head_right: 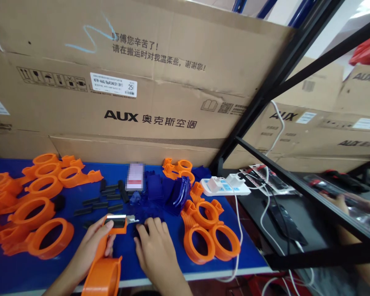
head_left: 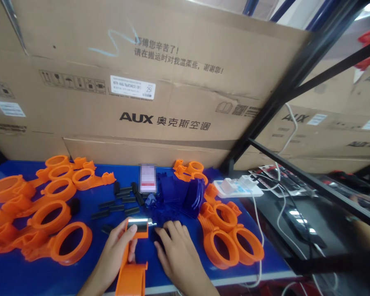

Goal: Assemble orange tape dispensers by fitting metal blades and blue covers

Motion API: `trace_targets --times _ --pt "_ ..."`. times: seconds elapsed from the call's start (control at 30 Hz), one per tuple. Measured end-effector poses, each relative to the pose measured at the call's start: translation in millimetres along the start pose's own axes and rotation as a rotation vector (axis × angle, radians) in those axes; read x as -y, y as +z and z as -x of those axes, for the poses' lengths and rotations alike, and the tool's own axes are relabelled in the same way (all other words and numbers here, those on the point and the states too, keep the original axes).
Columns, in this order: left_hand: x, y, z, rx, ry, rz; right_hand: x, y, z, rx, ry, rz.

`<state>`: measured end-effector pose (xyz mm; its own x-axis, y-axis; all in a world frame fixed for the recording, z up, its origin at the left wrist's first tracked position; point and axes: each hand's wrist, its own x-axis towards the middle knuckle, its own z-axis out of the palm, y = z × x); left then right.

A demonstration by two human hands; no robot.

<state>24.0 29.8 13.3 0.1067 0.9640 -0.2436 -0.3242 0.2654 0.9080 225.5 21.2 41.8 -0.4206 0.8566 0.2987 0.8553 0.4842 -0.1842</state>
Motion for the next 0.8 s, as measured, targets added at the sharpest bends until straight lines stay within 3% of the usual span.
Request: trace_targets --times 0.13,0.33,0.47,0.67,0.8 --pt "0.0 -0.5 1.7 -0.011 -0.005 0.018 -0.7 5.8 -1.4 -0.088 -0.003 -0.018" --pt "0.6 -3.1 2.5 0.009 0.039 -0.029 -0.1 -4.9 -2.6 -0.212 0.004 -0.495" --pt "-0.4 -2.8 3.0 0.027 0.051 -0.010 8.5 -5.1 -6.2 -0.289 -0.008 -0.649" --pt "-2.2 -2.9 2.3 0.031 0.041 -0.005 17.5 7.7 -9.5 -0.393 0.059 -0.702" --pt "-3.2 -2.4 2.6 0.024 0.034 0.002 21.9 7.7 -10.6 -0.393 0.019 -0.672"
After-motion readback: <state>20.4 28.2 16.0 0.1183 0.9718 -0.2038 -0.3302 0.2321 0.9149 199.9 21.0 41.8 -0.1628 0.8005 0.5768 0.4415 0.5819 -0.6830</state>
